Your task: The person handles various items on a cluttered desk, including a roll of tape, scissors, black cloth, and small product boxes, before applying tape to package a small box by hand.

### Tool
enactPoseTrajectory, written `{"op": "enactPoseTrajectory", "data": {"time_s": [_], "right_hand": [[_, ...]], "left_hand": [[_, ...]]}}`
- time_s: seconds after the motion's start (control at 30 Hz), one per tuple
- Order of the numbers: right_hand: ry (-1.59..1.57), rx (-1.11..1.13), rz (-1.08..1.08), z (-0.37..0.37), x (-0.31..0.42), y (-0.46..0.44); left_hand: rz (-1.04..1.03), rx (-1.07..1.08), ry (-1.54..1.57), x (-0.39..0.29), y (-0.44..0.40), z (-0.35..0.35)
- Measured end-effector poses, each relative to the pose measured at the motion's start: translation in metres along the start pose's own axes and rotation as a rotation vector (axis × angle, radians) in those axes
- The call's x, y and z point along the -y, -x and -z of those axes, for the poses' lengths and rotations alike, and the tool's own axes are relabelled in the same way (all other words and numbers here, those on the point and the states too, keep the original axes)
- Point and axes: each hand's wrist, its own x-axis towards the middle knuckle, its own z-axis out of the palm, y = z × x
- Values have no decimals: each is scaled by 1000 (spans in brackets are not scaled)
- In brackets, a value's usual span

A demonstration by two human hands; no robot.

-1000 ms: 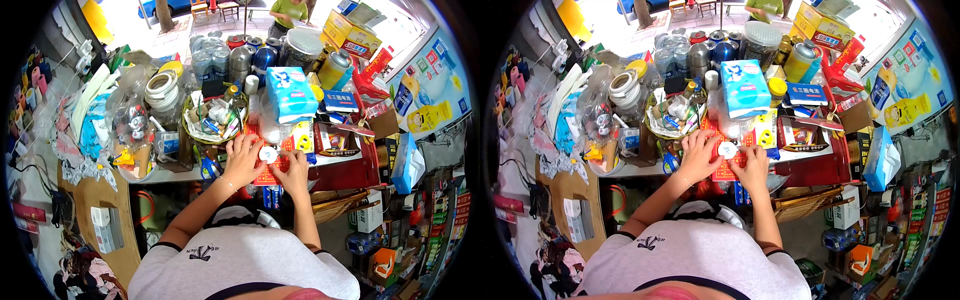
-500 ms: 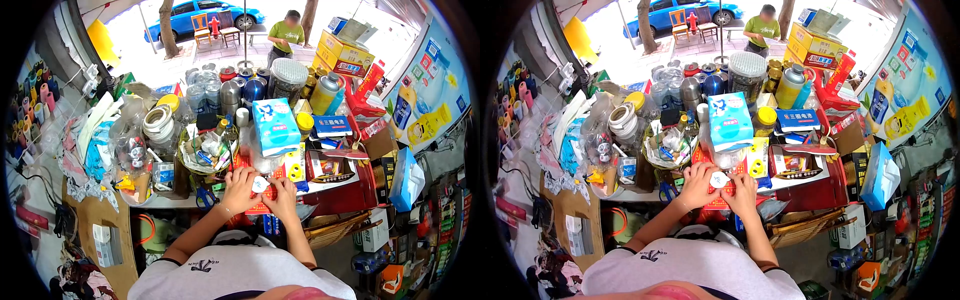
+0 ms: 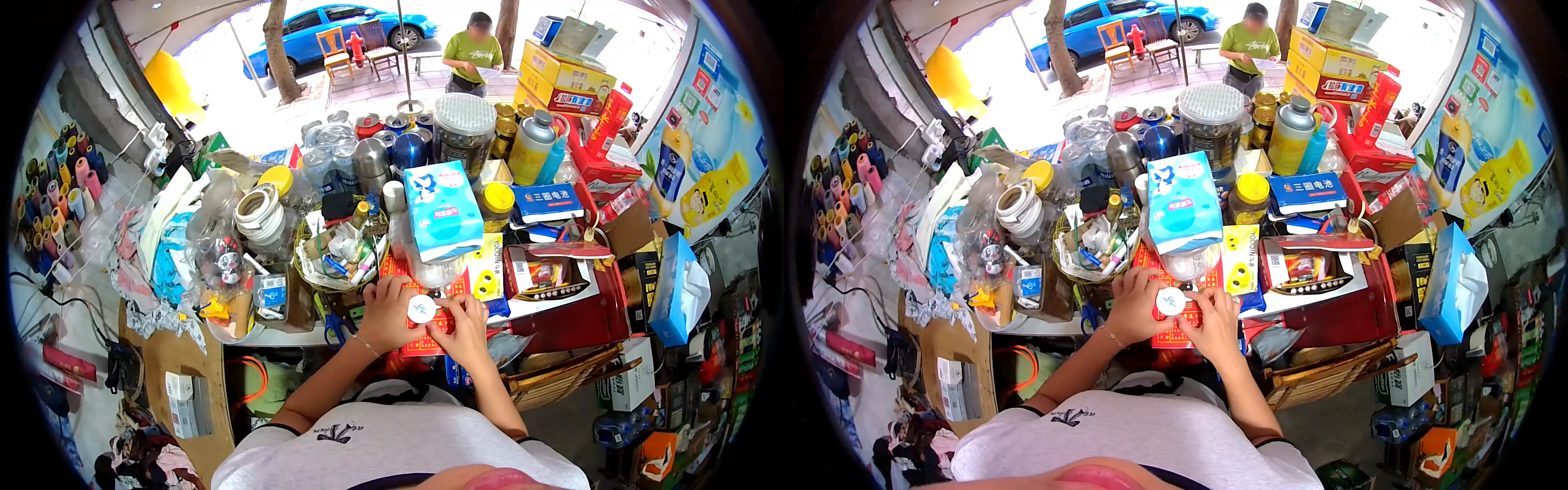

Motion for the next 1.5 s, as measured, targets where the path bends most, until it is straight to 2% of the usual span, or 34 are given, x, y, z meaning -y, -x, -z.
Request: {"op": "enactPoseTrajectory", "data": {"time_s": [0.07,0.13,0.27,0.43,0.63,0.7,0.73,0.77,0.87,0.9,1.0,1.13,1.27,1.37,1.5], "right_hand": [[-12,5,28,2,6,-1],[-132,-82,0,2,17,-2],[-242,-117,19,-6,28,0],[-289,-56,79,-14,40,2],[-330,-15,111,-26,47,5],[-351,-5,120,-27,48,8],[-353,-4,122,-26,48,9],[-341,-3,125,-25,48,10],[-340,-6,90,-25,44,14],[-339,-8,81,-24,43,14],[-336,-24,68,-22,41,14],[-335,-38,73,-22,37,13],[-327,-40,62,-24,37,13],[-286,-26,76,-26,38,13],[-293,-49,77,-33,43,9]], "left_hand": [[28,-29,-1,-3,5,8],[64,-182,-95,-6,12,22],[172,-312,-188,3,21,62],[202,-530,-330,58,-13,112],[264,-503,-428,101,-81,126],[266,-393,-557,114,-98,115],[330,-265,-603,115,-104,112],[325,-272,-598,119,-110,108],[432,-81,-619,131,-120,94],[429,-81,-615,135,-123,91],[499,189,-592,144,-129,87],[549,288,-532,155,-132,80],[555,278,-532,151,-126,82],[457,27,-505,132,-103,91],[135,-367,-386,85,-56,123]]}}
